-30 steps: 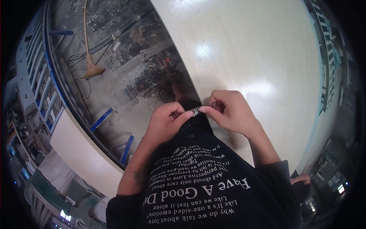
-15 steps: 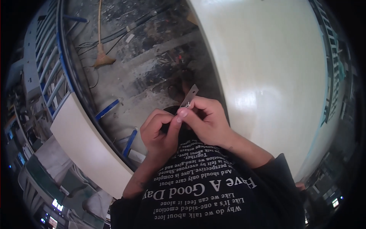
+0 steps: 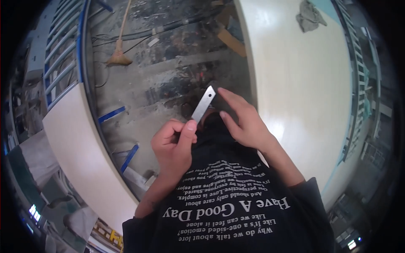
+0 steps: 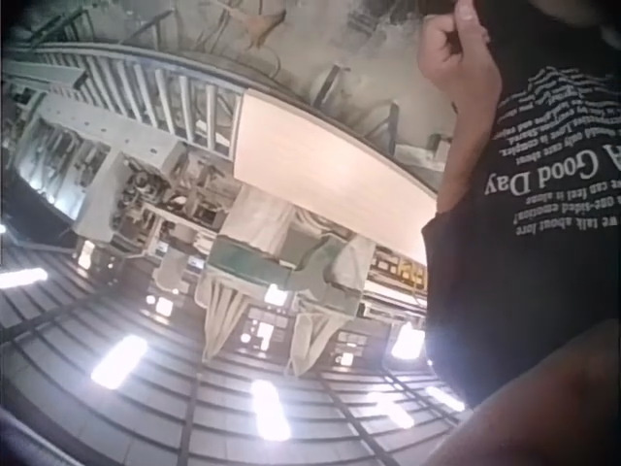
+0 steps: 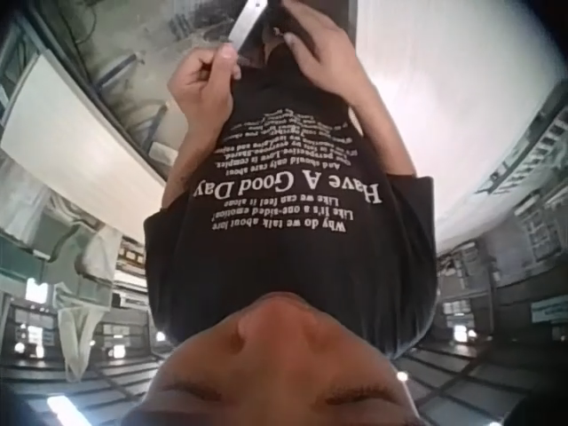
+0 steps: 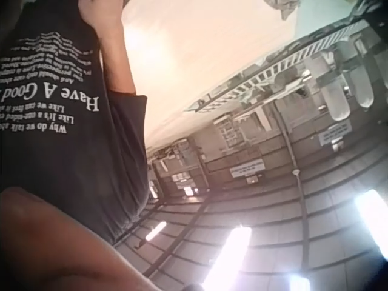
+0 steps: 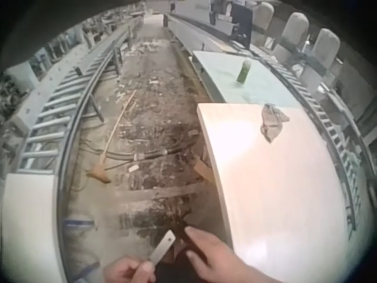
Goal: Cleaning the surface of a large board with a cloth and using a small hand tool to trim and clean its edges.
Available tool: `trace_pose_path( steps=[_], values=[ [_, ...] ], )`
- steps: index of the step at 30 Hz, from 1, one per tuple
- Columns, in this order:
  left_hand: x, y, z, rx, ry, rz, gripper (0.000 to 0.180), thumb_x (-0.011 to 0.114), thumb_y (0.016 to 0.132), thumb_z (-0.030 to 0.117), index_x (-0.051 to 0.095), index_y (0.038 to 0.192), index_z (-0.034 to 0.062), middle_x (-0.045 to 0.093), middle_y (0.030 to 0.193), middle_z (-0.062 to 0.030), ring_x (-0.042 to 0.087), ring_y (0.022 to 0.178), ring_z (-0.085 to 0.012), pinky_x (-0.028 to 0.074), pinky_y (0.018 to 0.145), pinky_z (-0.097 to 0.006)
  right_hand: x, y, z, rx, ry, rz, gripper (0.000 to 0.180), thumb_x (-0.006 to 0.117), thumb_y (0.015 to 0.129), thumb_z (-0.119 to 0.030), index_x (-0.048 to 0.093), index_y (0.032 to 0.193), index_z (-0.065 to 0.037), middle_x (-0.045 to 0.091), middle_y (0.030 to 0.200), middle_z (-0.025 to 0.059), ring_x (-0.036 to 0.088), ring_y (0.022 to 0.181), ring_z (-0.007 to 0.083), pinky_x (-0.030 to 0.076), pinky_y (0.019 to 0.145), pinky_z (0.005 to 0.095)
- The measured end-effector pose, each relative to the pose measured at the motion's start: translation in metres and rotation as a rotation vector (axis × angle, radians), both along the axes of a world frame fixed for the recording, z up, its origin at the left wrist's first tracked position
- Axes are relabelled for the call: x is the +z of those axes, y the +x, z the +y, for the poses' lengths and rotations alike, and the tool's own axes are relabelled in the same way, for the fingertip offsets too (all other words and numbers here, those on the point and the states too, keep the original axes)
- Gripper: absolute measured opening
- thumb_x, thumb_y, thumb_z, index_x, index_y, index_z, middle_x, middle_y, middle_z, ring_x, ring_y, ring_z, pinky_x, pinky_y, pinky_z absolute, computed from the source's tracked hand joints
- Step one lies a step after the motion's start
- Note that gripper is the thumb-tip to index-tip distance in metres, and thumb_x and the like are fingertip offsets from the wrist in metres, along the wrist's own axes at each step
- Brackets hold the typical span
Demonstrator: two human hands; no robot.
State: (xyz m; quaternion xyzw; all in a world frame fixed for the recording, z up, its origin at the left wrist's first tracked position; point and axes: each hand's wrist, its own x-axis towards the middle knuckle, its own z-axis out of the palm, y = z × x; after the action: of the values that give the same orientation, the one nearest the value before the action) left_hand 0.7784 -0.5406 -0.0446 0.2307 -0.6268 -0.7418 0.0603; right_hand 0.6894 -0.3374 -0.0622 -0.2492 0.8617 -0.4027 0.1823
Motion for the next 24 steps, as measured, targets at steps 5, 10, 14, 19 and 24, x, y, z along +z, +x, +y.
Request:
trace_pose_path(
  steps=[5,10,14,19,24],
  values=[
    [-0.033,-0.046,0.022,-0.203,-0.072,-0.016,0.022,0.075,0.101,0.012,0.066,0.084,0.0005,0.063,0.069,-0.0001,0.054,0.063,-0.0039,0.041,0.057,-0.023,0.029,-0.052,0.030,-0.252,-0.364,-0.433,0.052,0.062,0.106,-0.014,0.049,0.154,0.002,0.066,0.140,0.0162,0.066,0.119,0.0222,0.054,0.099,0.0337],
    [-0.058,-0.135,0.060,-0.459,-0.264,0.019,0.024,0.077,0.097,0.019,0.069,0.086,-0.0002,0.063,0.065,-0.0078,0.059,0.061,-0.0118,0.045,0.058,-0.030,0.006,-0.104,0.071,-0.315,-0.173,-0.451,0.025,0.072,0.103,-0.017,0.071,0.120,0.001,0.075,0.094,0.0040,0.067,0.077,0.0085,0.051,0.063,0.0223],
    [-0.077,-0.184,0.086,-0.509,-0.469,-0.007,0.035,0.079,0.093,0.033,0.071,0.085,0.0002,0.065,0.068,-0.0146,0.062,0.061,-0.0236,0.049,0.061,-0.037,-0.019,-0.138,0.087,-0.462,-0.037,-0.312,0.020,0.077,0.099,-0.019,0.073,0.105,0.000,0.073,0.082,0.0023,0.062,0.067,0.0064,0.046,0.058,0.0217],
    [-0.090,-0.205,0.103,-0.506,-0.614,-0.048,0.043,0.082,0.089,0.041,0.070,0.081,0.0004,0.065,0.068,-0.0144,0.062,0.061,-0.0252,0.050,0.061,-0.039,-0.031,-0.149,0.093,-0.504,0.170,-0.072,0.027,0.080,0.096,-0.025,0.075,0.098,0.001,0.071,0.075,0.0049,0.062,0.065,0.0093,0.047,0.058,0.0270],
    [-0.101,-0.204,0.100,-0.514,-0.504,-0.156,0.045,0.084,0.088,0.041,0.068,0.076,0.0003,0.063,0.064,-0.0114,0.059,0.059,-0.0219,0.049,0.060,-0.038,-0.032,-0.148,0.091,-0.438,0.272,0.044,0.037,0.082,0.091,-0.035,0.075,0.094,0.001,0.066,0.068,0.0067,0.059,0.062,0.0177,0.047,0.059,0.0348]
  ],
)
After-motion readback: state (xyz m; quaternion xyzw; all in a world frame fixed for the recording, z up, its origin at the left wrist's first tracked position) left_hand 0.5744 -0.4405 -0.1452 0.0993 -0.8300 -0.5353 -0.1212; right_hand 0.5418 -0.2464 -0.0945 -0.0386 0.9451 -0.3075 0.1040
